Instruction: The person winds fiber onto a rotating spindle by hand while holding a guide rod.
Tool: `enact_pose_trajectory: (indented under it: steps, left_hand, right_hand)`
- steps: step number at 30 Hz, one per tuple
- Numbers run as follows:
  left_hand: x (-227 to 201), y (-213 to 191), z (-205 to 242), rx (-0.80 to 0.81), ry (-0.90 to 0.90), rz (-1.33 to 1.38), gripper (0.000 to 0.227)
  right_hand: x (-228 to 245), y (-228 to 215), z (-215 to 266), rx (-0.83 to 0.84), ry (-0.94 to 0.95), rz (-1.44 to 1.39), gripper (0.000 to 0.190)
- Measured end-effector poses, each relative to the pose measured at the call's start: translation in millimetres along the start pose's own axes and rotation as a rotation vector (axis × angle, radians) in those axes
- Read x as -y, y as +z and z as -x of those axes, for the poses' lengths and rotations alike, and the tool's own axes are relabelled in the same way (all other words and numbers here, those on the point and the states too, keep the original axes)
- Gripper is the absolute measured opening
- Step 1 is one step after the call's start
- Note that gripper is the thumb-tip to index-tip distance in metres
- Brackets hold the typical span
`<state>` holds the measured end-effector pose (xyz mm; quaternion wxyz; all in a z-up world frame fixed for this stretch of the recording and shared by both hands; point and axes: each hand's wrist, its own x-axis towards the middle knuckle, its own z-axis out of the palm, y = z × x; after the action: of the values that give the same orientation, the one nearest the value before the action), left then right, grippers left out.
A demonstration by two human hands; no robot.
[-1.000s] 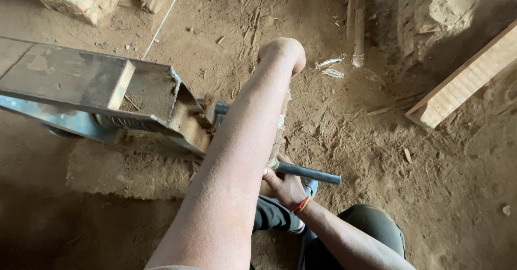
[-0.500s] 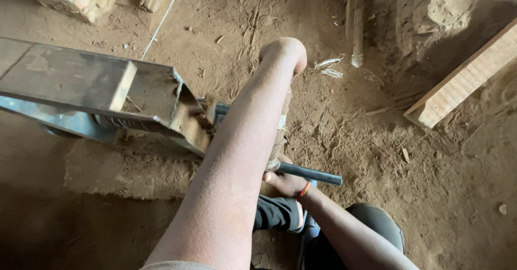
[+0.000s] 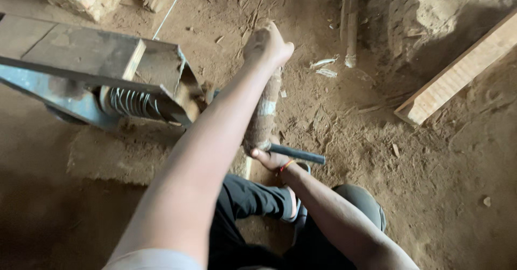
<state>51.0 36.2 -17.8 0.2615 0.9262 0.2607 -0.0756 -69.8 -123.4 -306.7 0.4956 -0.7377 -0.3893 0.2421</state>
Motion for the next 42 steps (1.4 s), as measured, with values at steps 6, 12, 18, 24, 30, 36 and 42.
enact_pose_trajectory:
  steps: [6,12,18,24,30,36,42]
  left_hand:
    - [36.7,44.9,116.1,-0.522,0.289,0.004,0.097]
    - [20.5,20.2,118.0,-0.252,0.125,-0.011,0.084]
    - [11.6,12.9,98.4,-0.132,0.061,-0.061,0.091]
    - [4.0,0.9,87.9,-0.086,0.054,-0.096,0.082]
    - [-2.0,-1.6,75.9,-0.035,0.015,-0.113,0.074]
    - [-8.9,-5.9,61.2,0.019,-0.025,-0.140,0.067]
    - [-10.9,-6.3,50.6,0.043,-0.034,-0.145,0.058]
  right_hand:
    - [40.8,-7.3,-6.4,-0.111,-0.413,-0.183,0.056]
    - [65.2,-9.0,1.7,-0.078,-0.096,-0.339,0.056]
    - [59.8,1.8,3.1,-0.141,0.027,-0.496,0.051]
    - [55.9,6.8,-1.2,-0.190,0.200,-0.536,0.052]
    - [73.0,2.3,-1.4,-0.220,0.217,-0.612,0.053]
    - [89.4,-5.0,-7.0,-0.278,0.253,-0.587,0.059]
    - [110.3,-14.0,-6.0,-0.239,0.326,-0.595,0.066]
